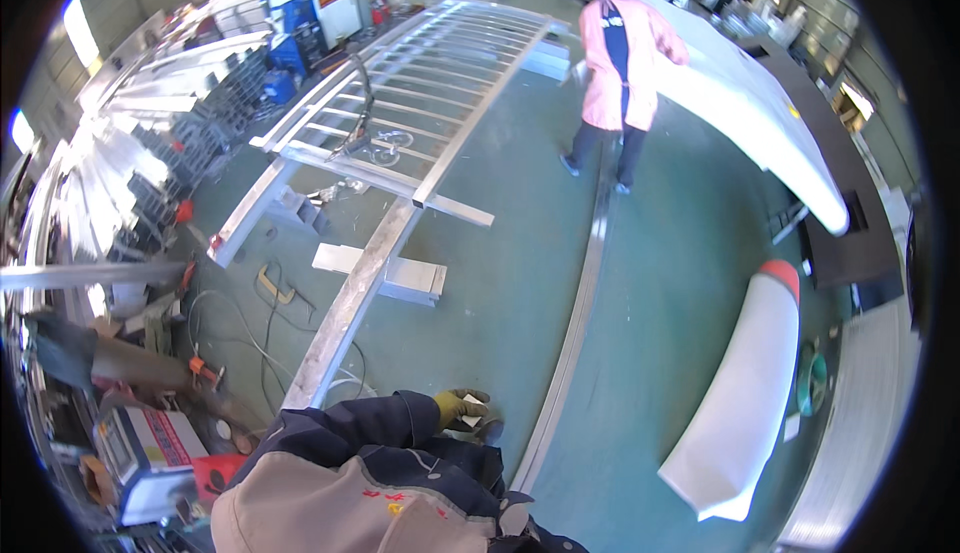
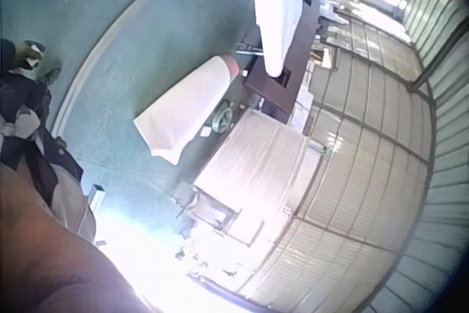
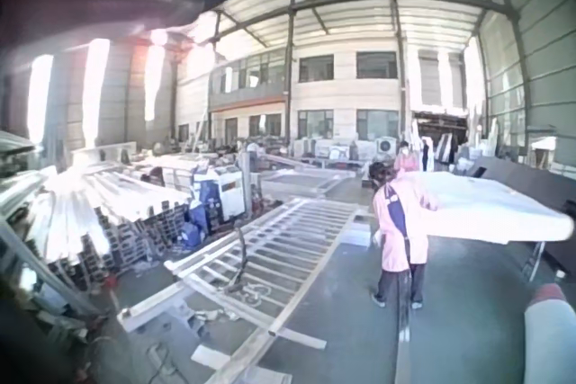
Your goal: The person welds a large curved metal frame using a handheld welding torch, moving along the structure to join metal bars. They reposition the frame and continue welding different sections while wearing gloves and protective clothing.
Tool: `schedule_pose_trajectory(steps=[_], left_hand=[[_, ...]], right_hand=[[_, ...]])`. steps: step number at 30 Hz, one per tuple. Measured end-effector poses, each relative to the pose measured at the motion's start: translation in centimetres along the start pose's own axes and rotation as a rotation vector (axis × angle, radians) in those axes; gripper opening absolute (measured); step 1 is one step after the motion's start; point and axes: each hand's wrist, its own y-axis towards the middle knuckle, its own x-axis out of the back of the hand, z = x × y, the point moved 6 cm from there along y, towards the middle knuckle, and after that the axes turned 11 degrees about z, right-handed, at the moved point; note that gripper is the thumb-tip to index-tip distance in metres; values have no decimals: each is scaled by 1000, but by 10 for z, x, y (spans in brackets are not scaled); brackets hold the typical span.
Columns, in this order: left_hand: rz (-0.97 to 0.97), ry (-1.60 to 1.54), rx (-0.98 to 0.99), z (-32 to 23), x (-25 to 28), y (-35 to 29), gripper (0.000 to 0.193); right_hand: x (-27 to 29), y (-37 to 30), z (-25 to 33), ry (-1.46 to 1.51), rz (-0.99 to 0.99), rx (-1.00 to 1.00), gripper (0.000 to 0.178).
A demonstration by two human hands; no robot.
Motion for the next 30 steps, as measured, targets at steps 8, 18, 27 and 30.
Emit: schedule_pose_trajectory(steps=[8, 18, 27, 30], left_hand=[[-137, -327, -149, -84, -24, 45, 38], [-50, -408, -425, -175, 40, 214, 35], [-240, -408, -306, -317, 74, 229, 35], [-308, -479, -320, -326, 95, 239, 38]], right_hand=[[151, 105, 110, -1232, 54, 356, 28], [263, 272, 262, 401, 96, 31, 34], [294, 273, 476, -40, 63, 37, 43], [316, 313, 524, -603, 138, 167, 42]])
